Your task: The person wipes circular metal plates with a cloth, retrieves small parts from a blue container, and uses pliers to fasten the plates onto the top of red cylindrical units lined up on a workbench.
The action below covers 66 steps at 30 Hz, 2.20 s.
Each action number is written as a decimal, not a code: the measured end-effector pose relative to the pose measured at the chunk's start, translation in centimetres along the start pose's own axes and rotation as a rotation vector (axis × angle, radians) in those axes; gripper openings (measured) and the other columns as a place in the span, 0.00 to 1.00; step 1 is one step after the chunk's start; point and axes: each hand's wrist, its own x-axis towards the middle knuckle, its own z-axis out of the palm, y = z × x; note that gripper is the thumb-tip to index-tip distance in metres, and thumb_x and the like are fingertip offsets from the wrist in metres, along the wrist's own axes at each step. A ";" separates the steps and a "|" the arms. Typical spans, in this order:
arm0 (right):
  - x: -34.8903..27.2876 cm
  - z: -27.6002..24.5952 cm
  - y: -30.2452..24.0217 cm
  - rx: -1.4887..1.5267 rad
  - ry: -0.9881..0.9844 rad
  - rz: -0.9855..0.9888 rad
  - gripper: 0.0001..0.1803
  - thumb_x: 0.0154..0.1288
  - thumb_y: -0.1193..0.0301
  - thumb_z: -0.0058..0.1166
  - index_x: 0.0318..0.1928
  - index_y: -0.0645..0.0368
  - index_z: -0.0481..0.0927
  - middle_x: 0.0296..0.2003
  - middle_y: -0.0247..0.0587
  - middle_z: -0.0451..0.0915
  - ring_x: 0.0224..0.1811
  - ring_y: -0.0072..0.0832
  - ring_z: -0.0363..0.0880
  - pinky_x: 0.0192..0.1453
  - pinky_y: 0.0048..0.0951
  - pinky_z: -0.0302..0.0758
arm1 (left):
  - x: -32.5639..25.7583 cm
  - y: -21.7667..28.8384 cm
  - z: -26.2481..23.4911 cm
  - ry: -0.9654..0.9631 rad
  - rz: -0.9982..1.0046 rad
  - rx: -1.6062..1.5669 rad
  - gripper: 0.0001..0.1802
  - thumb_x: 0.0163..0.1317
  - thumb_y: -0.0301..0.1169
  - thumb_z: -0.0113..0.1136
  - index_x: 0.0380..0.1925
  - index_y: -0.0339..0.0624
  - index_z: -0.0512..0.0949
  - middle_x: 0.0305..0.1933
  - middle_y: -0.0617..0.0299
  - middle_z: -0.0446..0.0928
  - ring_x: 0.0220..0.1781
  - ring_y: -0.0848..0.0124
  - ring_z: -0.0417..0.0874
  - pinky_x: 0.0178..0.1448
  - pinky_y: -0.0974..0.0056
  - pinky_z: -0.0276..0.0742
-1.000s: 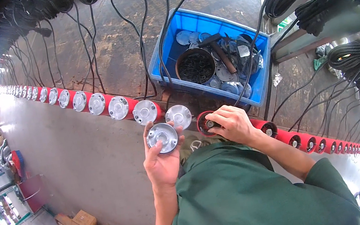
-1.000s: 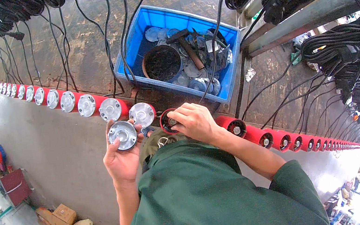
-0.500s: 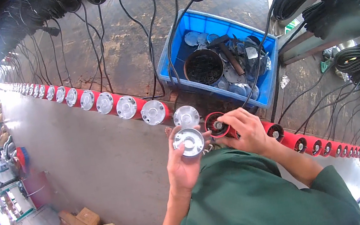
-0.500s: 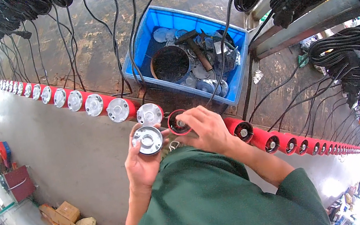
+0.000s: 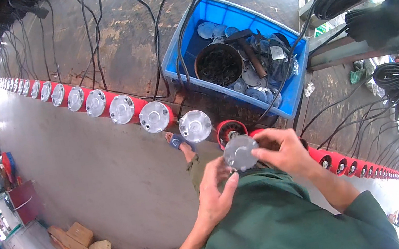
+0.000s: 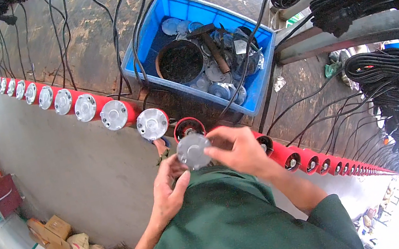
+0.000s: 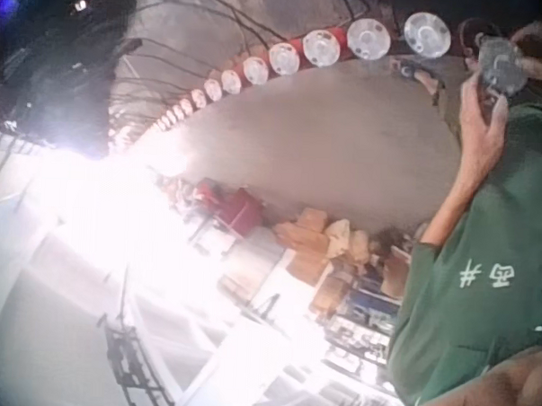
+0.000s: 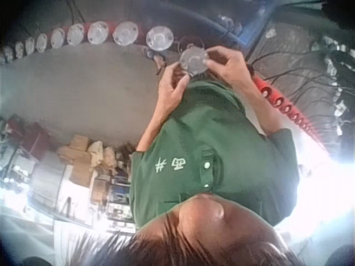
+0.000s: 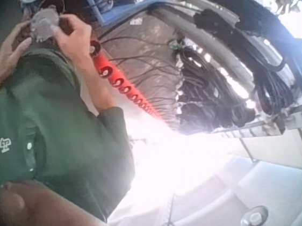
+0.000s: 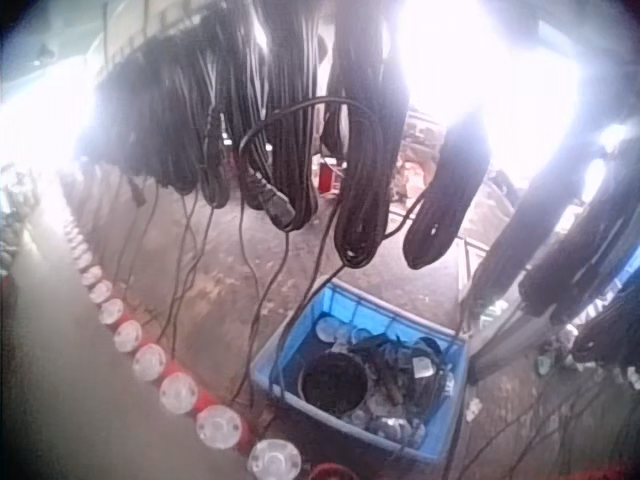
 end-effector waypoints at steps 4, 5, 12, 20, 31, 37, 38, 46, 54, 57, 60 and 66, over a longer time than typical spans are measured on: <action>2.5 -2.3 0.1 0.096 0.122 0.016 0.16 0.72 0.72 0.71 0.54 0.69 0.86 0.38 0.34 0.89 0.35 0.15 0.83 0.39 0.22 0.80 | 2.6 0.0 1.2 0.276 0.448 0.474 0.29 0.61 0.23 0.75 0.63 0.35 0.77 0.60 0.48 0.79 0.59 0.57 0.85 0.65 0.58 0.81; 2.7 -3.2 0.0 0.125 0.125 -0.002 0.15 0.72 0.71 0.70 0.53 0.68 0.86 0.37 0.33 0.89 0.34 0.14 0.82 0.37 0.21 0.78 | 3.8 -0.2 1.7 0.365 0.552 0.591 0.28 0.59 0.28 0.76 0.60 0.37 0.79 0.51 0.50 0.81 0.51 0.56 0.85 0.58 0.59 0.82; 2.7 -4.5 -0.4 0.271 0.186 -0.023 0.12 0.74 0.72 0.67 0.51 0.67 0.85 0.34 0.30 0.84 0.28 0.13 0.76 0.32 0.18 0.71 | 7.5 -1.3 3.1 0.398 0.432 1.028 0.25 0.61 0.41 0.78 0.55 0.45 0.83 0.36 0.58 0.81 0.38 0.58 0.87 0.42 0.56 0.81; 2.0 -4.7 1.5 0.398 0.217 -0.035 0.12 0.74 0.72 0.68 0.51 0.67 0.85 0.34 0.30 0.84 0.29 0.12 0.76 0.34 0.18 0.71 | 8.2 -1.9 2.9 0.409 0.434 0.955 0.18 0.59 0.38 0.78 0.48 0.46 0.88 0.36 0.62 0.86 0.34 0.64 0.88 0.39 0.58 0.82; 1.8 -5.0 1.7 0.374 0.230 -0.041 0.12 0.73 0.72 0.69 0.51 0.67 0.85 0.34 0.29 0.85 0.30 0.11 0.76 0.34 0.17 0.71 | 8.0 -1.6 3.1 0.386 0.399 0.931 0.23 0.60 0.40 0.78 0.53 0.44 0.85 0.35 0.63 0.83 0.33 0.64 0.86 0.38 0.58 0.80; 2.6 -4.5 1.9 0.235 0.115 -0.018 0.15 0.73 0.73 0.69 0.54 0.68 0.85 0.37 0.31 0.87 0.34 0.12 0.80 0.38 0.18 0.75 | 6.0 -1.9 2.7 0.436 0.302 0.716 0.36 0.54 0.37 0.85 0.61 0.38 0.80 0.37 0.61 0.80 0.36 0.65 0.83 0.42 0.58 0.80; 2.9 -4.4 1.8 0.223 0.076 -0.008 0.15 0.73 0.74 0.69 0.55 0.69 0.85 0.38 0.32 0.88 0.36 0.12 0.81 0.39 0.18 0.76 | 5.7 -2.1 2.6 0.466 0.426 0.699 0.38 0.53 0.36 0.85 0.62 0.38 0.79 0.41 0.59 0.80 0.39 0.63 0.83 0.44 0.57 0.80; 4.9 -2.0 0.5 -0.081 -0.152 0.011 0.16 0.70 0.72 0.70 0.53 0.68 0.87 0.34 0.32 0.88 0.35 0.14 0.82 0.41 0.22 0.80 | 5.7 -3.4 2.3 0.415 0.598 0.584 0.62 0.48 0.36 0.89 0.79 0.38 0.58 0.73 0.47 0.76 0.71 0.52 0.80 0.66 0.54 0.80; 5.6 -1.7 -0.1 -0.202 -0.147 -0.016 0.17 0.68 0.67 0.71 0.52 0.65 0.89 0.32 0.39 0.90 0.33 0.18 0.86 0.42 0.27 0.82 | 6.4 -3.4 2.3 0.342 0.541 0.523 0.63 0.50 0.35 0.87 0.81 0.41 0.55 0.77 0.51 0.76 0.77 0.49 0.77 0.81 0.45 0.64; 5.7 -1.9 0.1 -0.241 -0.147 -0.034 0.17 0.69 0.67 0.71 0.52 0.64 0.89 0.31 0.39 0.90 0.32 0.17 0.85 0.41 0.27 0.82 | 6.4 -3.6 2.4 0.342 0.527 0.500 0.62 0.50 0.34 0.87 0.81 0.41 0.57 0.77 0.51 0.76 0.77 0.50 0.77 0.83 0.45 0.60; 5.6 -2.0 0.3 -0.277 -0.120 -0.054 0.15 0.70 0.68 0.70 0.51 0.64 0.89 0.32 0.40 0.90 0.32 0.19 0.85 0.41 0.28 0.82 | 6.5 -3.7 2.4 0.349 0.519 0.486 0.61 0.49 0.34 0.87 0.80 0.42 0.58 0.77 0.51 0.77 0.78 0.51 0.77 0.83 0.44 0.59; 5.7 -2.4 1.2 -0.351 0.000 -0.196 0.13 0.71 0.72 0.65 0.52 0.65 0.87 0.40 0.46 0.92 0.40 0.28 0.90 0.48 0.31 0.84 | 6.8 -3.6 2.4 0.346 0.508 0.462 0.59 0.49 0.32 0.87 0.79 0.42 0.61 0.77 0.51 0.77 0.77 0.50 0.77 0.81 0.46 0.65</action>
